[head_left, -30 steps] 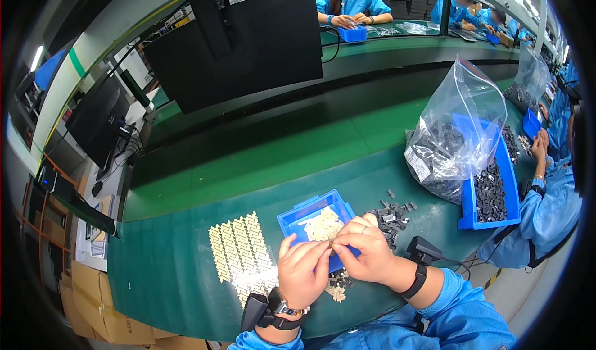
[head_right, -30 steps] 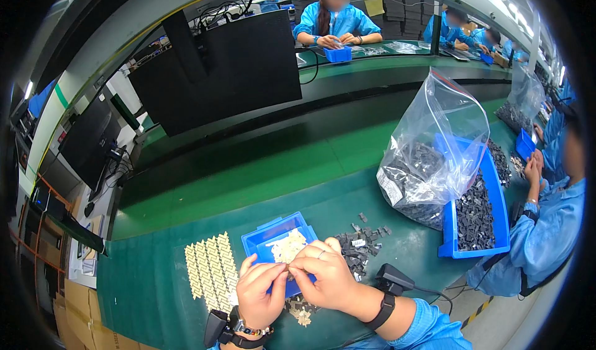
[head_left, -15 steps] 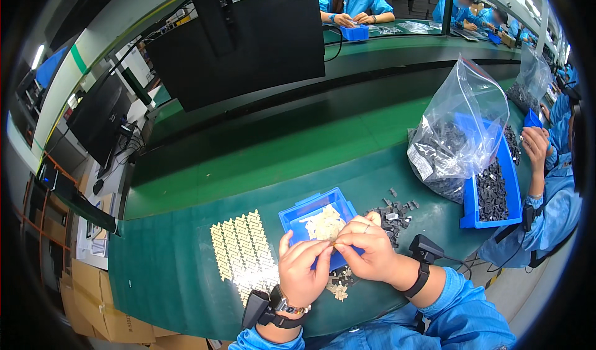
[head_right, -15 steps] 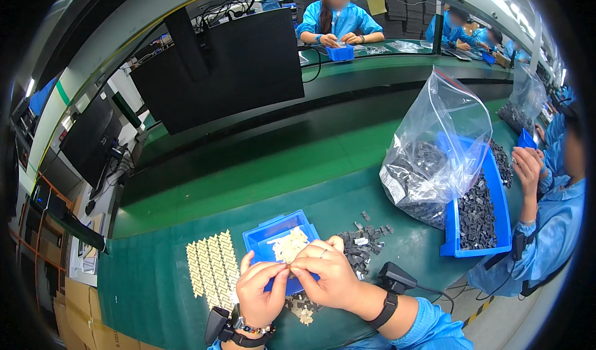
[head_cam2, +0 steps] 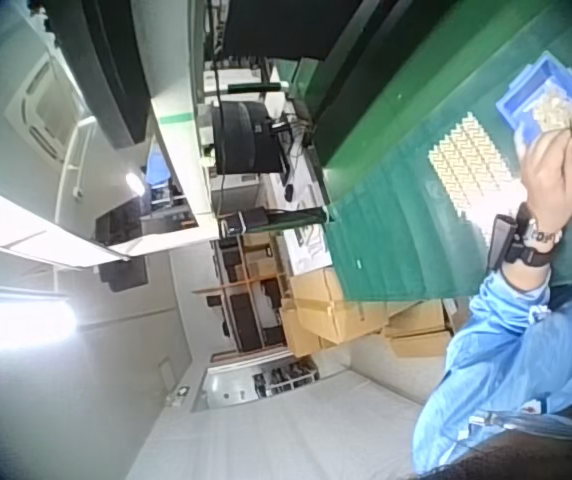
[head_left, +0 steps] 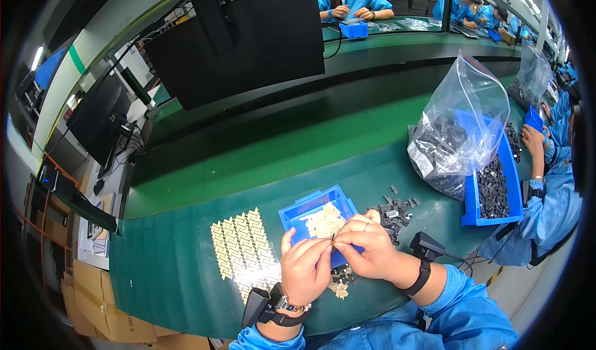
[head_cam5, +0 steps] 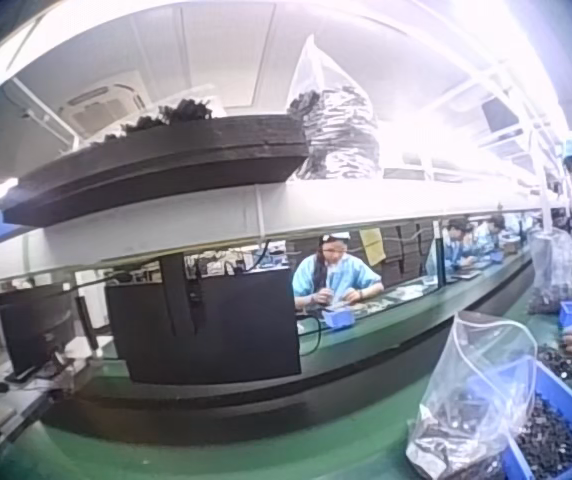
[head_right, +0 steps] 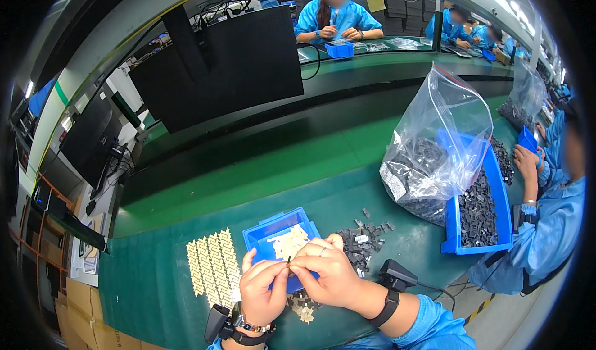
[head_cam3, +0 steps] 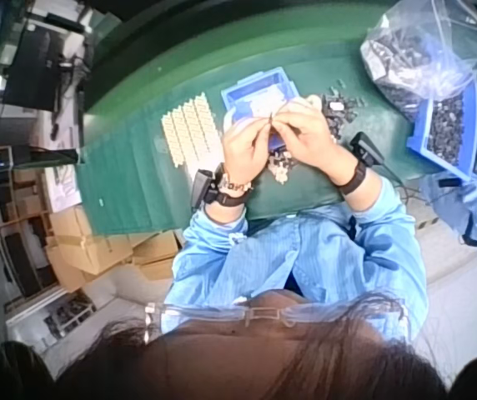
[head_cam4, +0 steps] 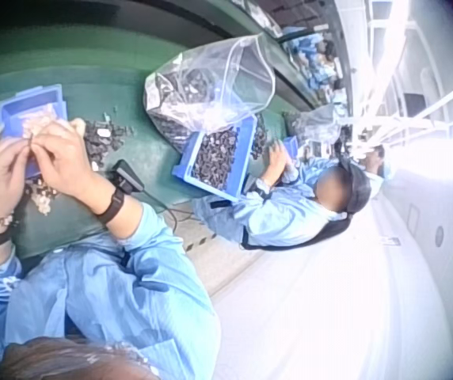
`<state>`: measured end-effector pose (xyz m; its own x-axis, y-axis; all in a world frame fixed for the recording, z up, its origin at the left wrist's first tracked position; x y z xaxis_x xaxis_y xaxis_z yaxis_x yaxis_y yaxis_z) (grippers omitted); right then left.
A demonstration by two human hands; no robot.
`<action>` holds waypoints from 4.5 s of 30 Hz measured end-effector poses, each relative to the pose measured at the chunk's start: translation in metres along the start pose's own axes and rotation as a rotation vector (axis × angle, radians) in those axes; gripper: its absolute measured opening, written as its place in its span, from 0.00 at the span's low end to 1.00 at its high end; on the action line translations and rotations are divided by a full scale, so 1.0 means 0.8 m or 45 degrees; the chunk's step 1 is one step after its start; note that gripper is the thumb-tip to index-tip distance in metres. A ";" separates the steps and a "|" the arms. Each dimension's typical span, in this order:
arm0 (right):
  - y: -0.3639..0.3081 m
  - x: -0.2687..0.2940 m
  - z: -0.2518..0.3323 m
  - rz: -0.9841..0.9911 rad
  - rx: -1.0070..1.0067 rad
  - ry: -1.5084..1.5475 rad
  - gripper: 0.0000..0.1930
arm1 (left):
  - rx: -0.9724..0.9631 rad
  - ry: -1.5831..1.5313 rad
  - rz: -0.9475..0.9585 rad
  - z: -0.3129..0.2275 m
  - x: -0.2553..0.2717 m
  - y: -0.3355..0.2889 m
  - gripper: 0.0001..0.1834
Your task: Manually assembling or sorting small plastic components at a factory workbench.
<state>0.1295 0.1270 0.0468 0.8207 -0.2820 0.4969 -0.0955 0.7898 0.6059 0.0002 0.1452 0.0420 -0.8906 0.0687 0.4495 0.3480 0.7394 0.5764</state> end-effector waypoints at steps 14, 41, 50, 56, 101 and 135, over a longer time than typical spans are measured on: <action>0.003 0.025 -0.013 -0.212 -0.080 -0.136 0.04 | 0.062 0.278 -0.152 0.002 0.021 0.005 0.03; 0.000 0.010 -0.011 -0.042 -0.035 0.182 0.05 | 0.010 -0.039 -0.015 -0.012 0.005 0.000 0.13; 0.000 0.001 -0.033 0.024 -0.207 0.498 0.03 | -0.067 0.170 0.076 -0.021 0.000 0.000 0.16; 0.021 0.086 -0.087 -0.257 -0.256 -0.313 0.06 | 0.119 0.304 -0.001 0.006 0.011 0.000 0.22; 0.002 0.010 -0.014 0.035 -0.249 0.380 0.02 | -0.265 0.312 -0.039 -0.030 0.007 0.007 0.08; 0.001 0.007 -0.013 0.092 -0.275 0.327 0.03 | -0.287 0.323 -0.037 -0.036 0.008 0.006 0.10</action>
<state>0.1400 0.1316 0.0438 0.9337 -0.0966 0.3447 -0.0595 0.9076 0.4155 0.0050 0.1296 0.0674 -0.8097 -0.1401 0.5699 0.4047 0.5699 0.7151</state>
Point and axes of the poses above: each hand's wrist, its own y-axis towards the middle knuckle, its own x-axis out of the back of the hand, z = x × y, the point moved 9 cm from there along y, towards the middle knuckle, and after that the axes turned 5 degrees about -y, right-handed, at the moved point
